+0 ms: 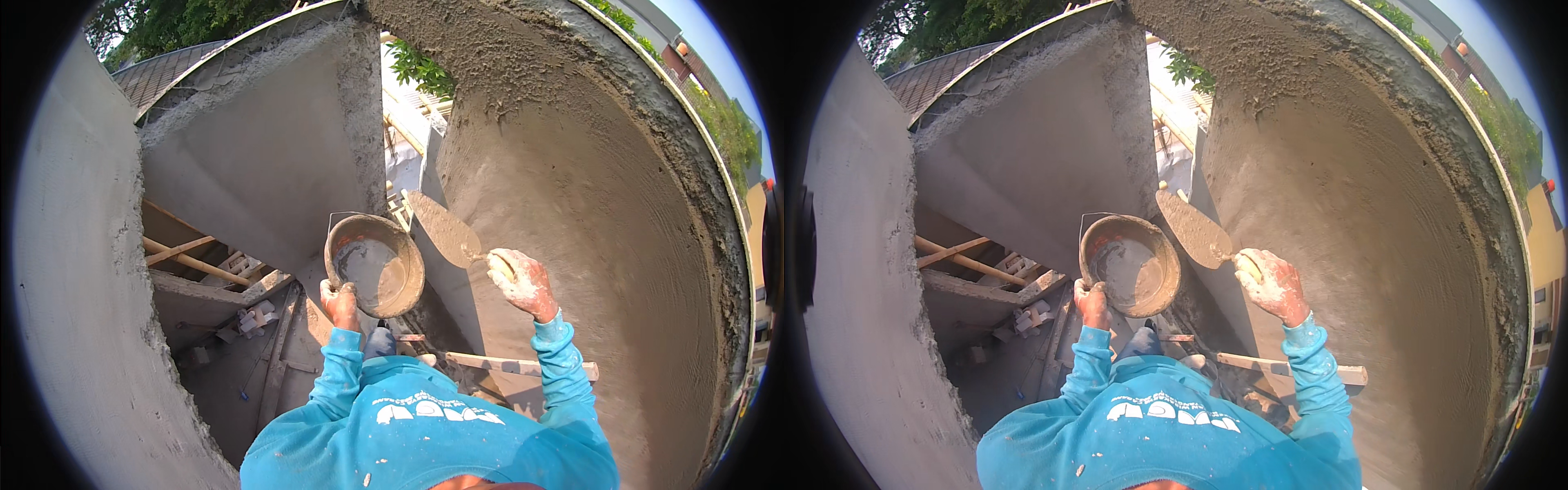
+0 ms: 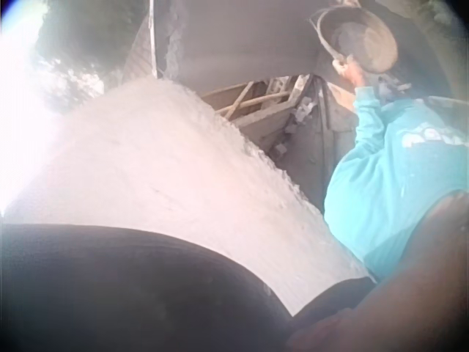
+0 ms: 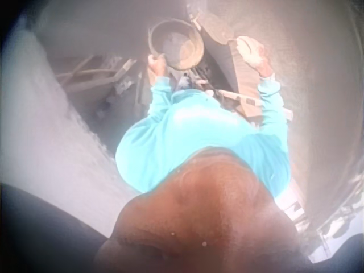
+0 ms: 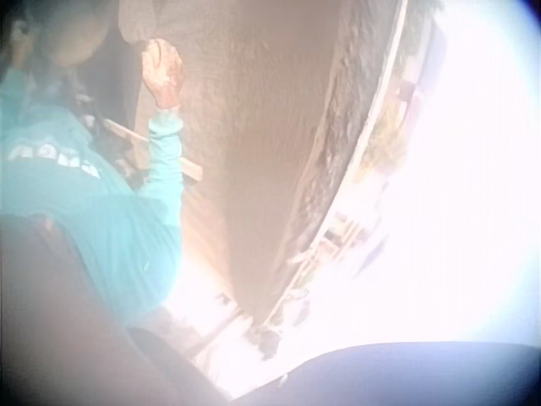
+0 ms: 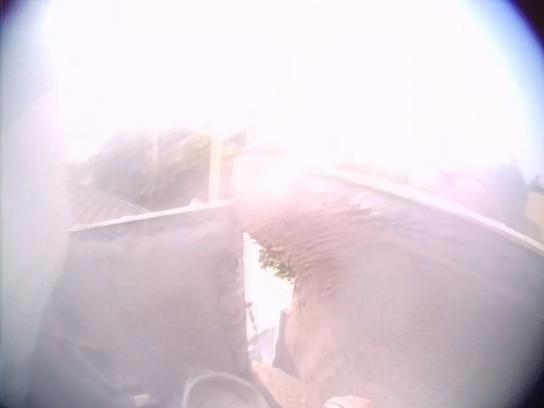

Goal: The person scoops wet plaster from a bucket with a trowel and applies it to a curved concrete wall. They then use a long straightedge to smooth and level the applied plaster along the wall surface.

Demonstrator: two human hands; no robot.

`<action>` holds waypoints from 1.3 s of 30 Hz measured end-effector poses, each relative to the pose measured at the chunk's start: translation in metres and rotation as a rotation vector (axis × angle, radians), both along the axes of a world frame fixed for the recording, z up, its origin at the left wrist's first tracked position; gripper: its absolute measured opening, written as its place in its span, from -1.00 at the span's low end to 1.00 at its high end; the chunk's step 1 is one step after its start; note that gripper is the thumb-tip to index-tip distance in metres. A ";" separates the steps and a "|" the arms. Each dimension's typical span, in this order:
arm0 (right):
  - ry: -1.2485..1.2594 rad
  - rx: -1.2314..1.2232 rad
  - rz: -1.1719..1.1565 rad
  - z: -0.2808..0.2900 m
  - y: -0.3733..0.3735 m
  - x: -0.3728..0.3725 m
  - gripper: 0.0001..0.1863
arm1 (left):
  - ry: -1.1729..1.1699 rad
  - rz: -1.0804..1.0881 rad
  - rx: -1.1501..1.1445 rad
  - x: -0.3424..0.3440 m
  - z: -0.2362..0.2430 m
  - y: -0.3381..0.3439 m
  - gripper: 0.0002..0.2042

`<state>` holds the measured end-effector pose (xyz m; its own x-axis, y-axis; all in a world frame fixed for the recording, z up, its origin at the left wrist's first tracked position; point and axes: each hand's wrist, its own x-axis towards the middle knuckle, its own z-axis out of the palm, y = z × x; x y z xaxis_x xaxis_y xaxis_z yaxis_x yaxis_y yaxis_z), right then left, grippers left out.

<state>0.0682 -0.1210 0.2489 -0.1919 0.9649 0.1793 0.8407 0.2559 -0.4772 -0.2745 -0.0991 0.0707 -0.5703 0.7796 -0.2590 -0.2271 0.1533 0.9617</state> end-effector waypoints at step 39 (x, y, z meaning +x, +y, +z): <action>-0.129 -0.132 0.032 -0.033 -0.055 -0.033 -0.68 | 0.032 -0.077 -0.045 0.004 0.006 -0.043 -0.75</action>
<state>0.0356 -0.1757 0.2162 -0.2364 0.9714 0.0230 0.8894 0.2259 -0.3975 -0.2707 -0.1424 0.0771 -0.5171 0.8096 -0.2776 -0.1826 0.2125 0.9599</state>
